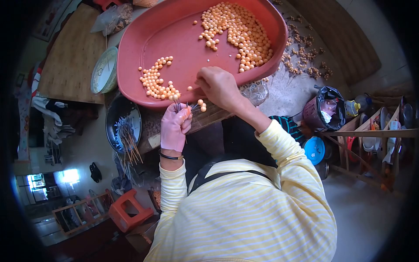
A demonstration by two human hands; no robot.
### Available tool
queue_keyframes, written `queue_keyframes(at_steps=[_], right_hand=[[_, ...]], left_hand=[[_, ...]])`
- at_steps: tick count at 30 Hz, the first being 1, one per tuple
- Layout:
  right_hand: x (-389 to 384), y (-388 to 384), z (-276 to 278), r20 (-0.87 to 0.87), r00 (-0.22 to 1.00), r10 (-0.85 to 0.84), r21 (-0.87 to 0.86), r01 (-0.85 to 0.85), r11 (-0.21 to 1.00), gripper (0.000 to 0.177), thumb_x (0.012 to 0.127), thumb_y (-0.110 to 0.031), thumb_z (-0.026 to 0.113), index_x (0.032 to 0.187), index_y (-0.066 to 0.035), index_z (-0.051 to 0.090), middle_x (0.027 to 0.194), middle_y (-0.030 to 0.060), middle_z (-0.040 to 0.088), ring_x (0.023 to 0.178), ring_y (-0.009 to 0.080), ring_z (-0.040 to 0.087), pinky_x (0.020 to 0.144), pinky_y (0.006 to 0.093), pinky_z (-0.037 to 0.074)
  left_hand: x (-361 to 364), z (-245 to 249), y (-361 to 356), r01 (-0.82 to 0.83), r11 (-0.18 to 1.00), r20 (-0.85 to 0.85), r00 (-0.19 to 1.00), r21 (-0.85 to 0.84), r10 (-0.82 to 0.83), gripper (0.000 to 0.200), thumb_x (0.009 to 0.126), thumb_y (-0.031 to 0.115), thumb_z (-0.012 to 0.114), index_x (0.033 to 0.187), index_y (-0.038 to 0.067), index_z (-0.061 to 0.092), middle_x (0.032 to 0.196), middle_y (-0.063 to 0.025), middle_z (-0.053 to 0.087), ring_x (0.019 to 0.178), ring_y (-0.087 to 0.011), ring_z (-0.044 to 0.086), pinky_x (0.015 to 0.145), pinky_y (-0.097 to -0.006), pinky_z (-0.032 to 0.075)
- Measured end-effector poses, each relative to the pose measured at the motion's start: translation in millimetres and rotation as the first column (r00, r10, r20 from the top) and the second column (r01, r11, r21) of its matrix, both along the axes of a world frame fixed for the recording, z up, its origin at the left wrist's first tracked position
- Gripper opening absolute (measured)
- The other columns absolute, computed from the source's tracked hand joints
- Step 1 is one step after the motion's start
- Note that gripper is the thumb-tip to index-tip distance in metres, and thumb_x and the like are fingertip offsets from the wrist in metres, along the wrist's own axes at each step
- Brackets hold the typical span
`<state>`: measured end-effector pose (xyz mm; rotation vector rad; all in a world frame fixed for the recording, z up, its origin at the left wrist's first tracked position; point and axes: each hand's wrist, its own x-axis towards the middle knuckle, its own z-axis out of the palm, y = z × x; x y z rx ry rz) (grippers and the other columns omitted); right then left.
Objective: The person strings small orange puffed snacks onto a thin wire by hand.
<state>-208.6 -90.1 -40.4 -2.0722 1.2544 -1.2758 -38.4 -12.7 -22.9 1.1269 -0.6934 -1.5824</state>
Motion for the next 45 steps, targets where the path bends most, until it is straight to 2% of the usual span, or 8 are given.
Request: queue_keyframes(at_steps=[2,3,6,16,22,26,36,45], right_hand=[[-5,5,3,0.111,0.994,0.006,0.032,-0.009,0.999,0.006,0.083,-0.009,0.061,0.086,-0.004,0.064,0.076,0.0084,0.063,0.067,0.023,0.059,0.059,0.0282,0.049],[-9,11,6,0.287,0.957,0.038,0.171,-0.09,0.981,0.007,0.084,-0.009,0.061,0.088,-0.004,0.064,0.077,0.0081,0.064,0.066,0.0203,0.059,0.059,0.0261,0.048],[-19,22,12,0.739,0.673,-0.03,0.427,-0.432,0.794,0.011,0.087,-0.009,0.06,0.092,-0.002,0.065,0.081,0.0075,0.066,0.065,0.0123,0.058,0.058,0.0198,0.047],[-19,37,10,0.875,0.477,-0.077,0.39,-0.602,0.697,0.017,0.088,-0.008,0.061,0.101,0.001,0.066,0.08,0.0064,0.065,0.06,0.0073,0.055,0.054,0.0146,0.044],[-19,42,9,0.851,0.519,-0.08,0.427,-0.595,0.681,0.015,0.088,-0.008,0.061,0.098,0.001,0.066,0.079,0.0066,0.065,0.057,0.0078,0.056,0.053,0.0141,0.044],[-20,46,9,0.779,0.621,-0.088,0.516,-0.556,0.651,0.013,0.086,-0.008,0.063,0.096,0.0,0.066,0.078,0.0063,0.065,0.057,0.0082,0.057,0.053,0.015,0.045],[-22,46,7,0.855,0.499,-0.139,0.472,-0.639,0.608,0.013,0.083,-0.004,0.066,0.096,-0.001,0.065,0.079,0.0062,0.066,0.056,0.0086,0.058,0.052,0.016,0.048],[-26,46,5,0.831,0.549,-0.085,0.489,-0.649,0.583,0.013,0.083,-0.004,0.067,0.096,-0.001,0.066,0.082,0.0067,0.067,0.056,0.0086,0.059,0.052,0.016,0.049]], left_hand=[[0,0,1,0.006,1.0,0.014,1.0,-0.001,-0.006,0.011,0.084,0.001,0.056,0.094,0.006,0.054,0.077,-0.0077,0.057,0.048,-0.003,0.035,0.04,-0.0146,0.023],[0,1,1,0.01,1.0,0.03,0.999,0.009,-0.011,0.011,0.084,0.001,0.056,0.094,0.005,0.054,0.077,-0.0078,0.057,0.048,-0.003,0.035,0.04,-0.0145,0.023],[-3,5,0,0.018,0.999,0.073,0.997,0.03,-0.021,0.012,0.083,0.0,0.057,0.093,0.005,0.054,0.077,-0.0081,0.058,0.047,-0.0029,0.035,0.04,-0.0142,0.023],[-10,19,-2,0.075,0.996,0.112,0.99,0.056,-0.081,0.011,0.08,0.002,0.062,0.091,0.004,0.059,0.075,-0.0041,0.059,0.06,-0.0058,0.051,0.051,-0.0128,0.033],[-13,22,-2,0.084,0.994,0.11,0.99,0.067,-0.091,0.011,0.08,0.002,0.062,0.091,0.003,0.059,0.076,-0.0043,0.06,0.062,-0.0066,0.052,0.053,-0.0135,0.035],[-17,23,-2,0.079,0.996,0.112,0.99,0.05,-0.084,0.012,0.081,0.001,0.06,0.093,0.004,0.057,0.076,-0.0079,0.06,0.047,-0.0022,0.036,0.04,-0.013,0.022],[-15,13,-2,0.109,0.991,0.123,0.985,0.08,-0.118,0.012,0.08,0.003,0.06,0.092,0.003,0.058,0.074,-0.0075,0.06,0.046,-0.0022,0.036,0.04,-0.0125,0.022],[-14,13,-3,0.137,0.984,0.15,0.977,0.113,-0.154,0.011,0.08,0.004,0.061,0.09,0.003,0.058,0.071,-0.0066,0.059,0.045,-0.0022,0.036,0.039,-0.0125,0.022]])
